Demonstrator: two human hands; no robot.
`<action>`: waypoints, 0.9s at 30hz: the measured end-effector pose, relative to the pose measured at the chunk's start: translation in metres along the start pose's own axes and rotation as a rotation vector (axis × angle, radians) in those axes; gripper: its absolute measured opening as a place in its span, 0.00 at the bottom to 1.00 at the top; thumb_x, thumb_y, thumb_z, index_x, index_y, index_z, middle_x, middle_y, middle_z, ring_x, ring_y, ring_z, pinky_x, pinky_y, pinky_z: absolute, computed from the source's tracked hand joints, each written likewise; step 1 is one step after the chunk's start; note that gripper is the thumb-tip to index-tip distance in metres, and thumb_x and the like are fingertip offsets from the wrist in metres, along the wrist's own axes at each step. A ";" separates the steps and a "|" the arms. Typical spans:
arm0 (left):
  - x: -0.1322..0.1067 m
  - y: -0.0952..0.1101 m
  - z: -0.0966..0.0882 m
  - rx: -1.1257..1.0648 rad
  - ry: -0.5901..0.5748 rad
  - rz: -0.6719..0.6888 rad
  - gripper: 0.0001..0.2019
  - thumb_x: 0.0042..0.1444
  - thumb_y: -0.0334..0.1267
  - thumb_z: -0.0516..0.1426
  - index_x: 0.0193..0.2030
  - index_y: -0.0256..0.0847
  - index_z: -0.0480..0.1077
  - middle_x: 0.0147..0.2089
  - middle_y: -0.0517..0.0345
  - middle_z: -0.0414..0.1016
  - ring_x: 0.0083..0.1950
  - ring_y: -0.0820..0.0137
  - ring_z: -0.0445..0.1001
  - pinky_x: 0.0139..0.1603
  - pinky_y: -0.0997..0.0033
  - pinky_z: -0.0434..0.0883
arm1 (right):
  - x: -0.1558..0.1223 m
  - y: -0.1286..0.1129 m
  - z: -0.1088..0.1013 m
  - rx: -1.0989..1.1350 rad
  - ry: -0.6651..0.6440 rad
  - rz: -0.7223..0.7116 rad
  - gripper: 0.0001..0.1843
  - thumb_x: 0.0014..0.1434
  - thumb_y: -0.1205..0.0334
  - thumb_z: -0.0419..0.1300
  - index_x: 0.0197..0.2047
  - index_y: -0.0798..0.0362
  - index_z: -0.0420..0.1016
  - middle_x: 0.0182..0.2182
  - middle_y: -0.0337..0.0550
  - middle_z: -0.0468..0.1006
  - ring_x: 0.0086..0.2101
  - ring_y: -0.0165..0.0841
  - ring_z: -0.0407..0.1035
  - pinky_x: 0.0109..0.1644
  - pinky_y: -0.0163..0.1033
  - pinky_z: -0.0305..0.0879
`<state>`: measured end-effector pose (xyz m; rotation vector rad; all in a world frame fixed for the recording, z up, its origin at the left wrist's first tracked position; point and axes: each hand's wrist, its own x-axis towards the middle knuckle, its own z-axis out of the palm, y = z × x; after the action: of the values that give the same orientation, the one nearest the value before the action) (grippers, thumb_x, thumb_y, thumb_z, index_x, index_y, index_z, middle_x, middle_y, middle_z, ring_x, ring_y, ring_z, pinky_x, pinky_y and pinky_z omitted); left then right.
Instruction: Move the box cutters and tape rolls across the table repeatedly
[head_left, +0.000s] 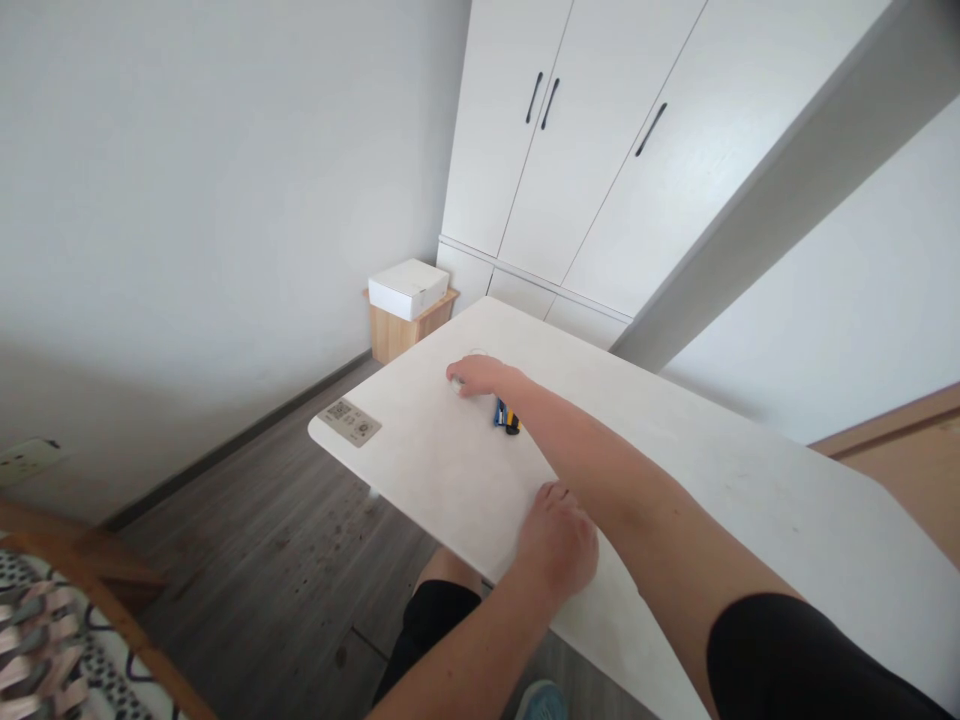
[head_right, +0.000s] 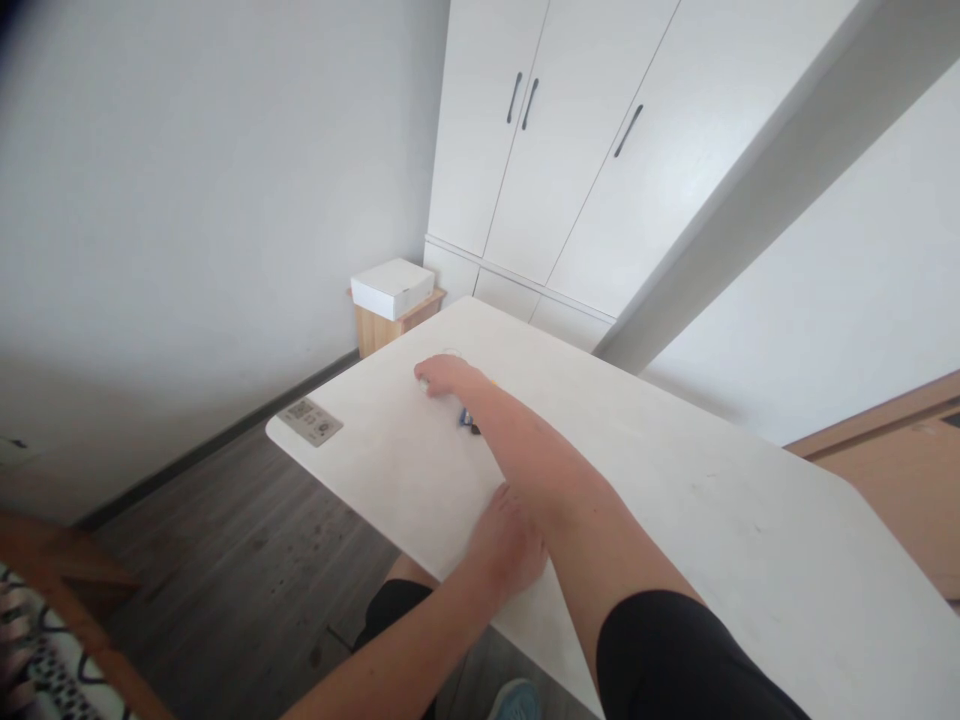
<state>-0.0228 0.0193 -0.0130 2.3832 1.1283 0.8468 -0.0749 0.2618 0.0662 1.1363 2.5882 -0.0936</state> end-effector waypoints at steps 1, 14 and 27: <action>0.000 0.000 -0.001 0.001 -0.002 0.003 0.15 0.63 0.32 0.51 0.52 0.40 0.75 0.48 0.48 0.79 0.57 0.59 0.69 0.65 0.54 0.64 | 0.001 0.005 -0.003 0.009 0.010 0.021 0.25 0.57 0.60 0.66 0.58 0.47 0.73 0.55 0.46 0.77 0.52 0.42 0.71 0.48 0.39 0.64; 0.000 0.001 -0.004 -0.013 -0.027 -0.024 0.15 0.62 0.35 0.52 0.50 0.35 0.76 0.55 0.42 0.75 0.62 0.57 0.65 0.67 0.54 0.62 | 0.029 0.072 -0.011 0.058 0.082 0.256 0.28 0.58 0.63 0.64 0.62 0.48 0.70 0.55 0.48 0.77 0.50 0.40 0.72 0.51 0.39 0.66; 0.000 0.001 -0.001 -0.039 -0.033 -0.032 0.17 0.64 0.36 0.51 0.54 0.35 0.75 0.59 0.43 0.73 0.64 0.57 0.64 0.69 0.54 0.60 | 0.039 0.072 -0.014 0.025 -0.017 0.183 0.32 0.55 0.64 0.68 0.63 0.48 0.70 0.59 0.48 0.75 0.55 0.44 0.70 0.55 0.43 0.66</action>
<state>-0.0231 0.0188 -0.0123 2.3323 1.1239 0.8080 -0.0509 0.3406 0.0721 1.3685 2.4614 -0.0948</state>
